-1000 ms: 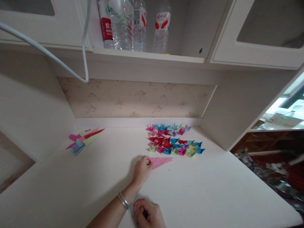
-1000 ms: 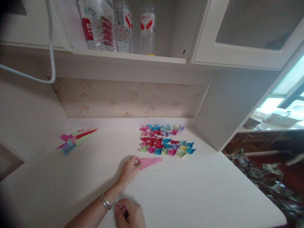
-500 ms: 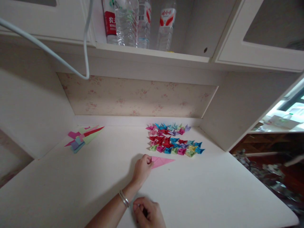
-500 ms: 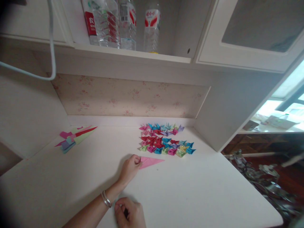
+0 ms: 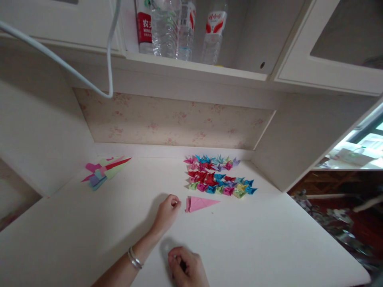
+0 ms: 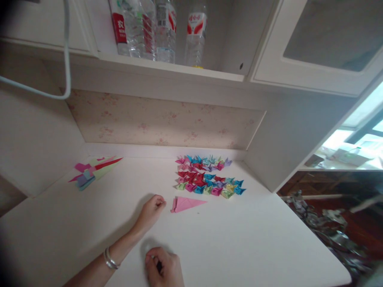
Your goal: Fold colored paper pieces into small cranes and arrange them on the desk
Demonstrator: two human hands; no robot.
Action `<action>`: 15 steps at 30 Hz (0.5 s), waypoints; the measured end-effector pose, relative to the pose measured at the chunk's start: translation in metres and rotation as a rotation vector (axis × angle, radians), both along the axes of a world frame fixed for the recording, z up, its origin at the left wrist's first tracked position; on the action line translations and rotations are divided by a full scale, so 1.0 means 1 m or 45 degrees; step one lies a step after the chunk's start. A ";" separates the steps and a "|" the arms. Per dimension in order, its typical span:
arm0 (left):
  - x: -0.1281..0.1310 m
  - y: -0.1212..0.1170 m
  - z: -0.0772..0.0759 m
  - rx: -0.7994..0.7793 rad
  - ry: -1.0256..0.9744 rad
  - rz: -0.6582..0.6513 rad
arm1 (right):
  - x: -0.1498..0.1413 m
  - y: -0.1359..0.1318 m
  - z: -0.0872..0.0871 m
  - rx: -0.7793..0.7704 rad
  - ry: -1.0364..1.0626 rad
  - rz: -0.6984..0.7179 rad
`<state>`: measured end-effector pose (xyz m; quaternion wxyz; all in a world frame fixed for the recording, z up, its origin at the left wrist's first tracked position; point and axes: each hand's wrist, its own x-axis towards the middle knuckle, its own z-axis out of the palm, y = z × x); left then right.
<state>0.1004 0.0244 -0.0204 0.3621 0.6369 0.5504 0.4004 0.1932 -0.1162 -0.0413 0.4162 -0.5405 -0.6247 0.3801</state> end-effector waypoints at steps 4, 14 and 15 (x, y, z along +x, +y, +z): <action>-0.057 -0.003 0.003 -0.060 -0.021 -0.007 | -0.001 0.002 0.001 -0.049 -0.029 0.031; -0.134 -0.010 -0.004 -0.180 -0.192 0.007 | -0.046 0.067 0.058 -0.355 0.140 0.341; -0.133 -0.010 -0.005 -0.157 -0.170 -0.009 | -0.056 0.084 0.065 -0.304 0.131 0.374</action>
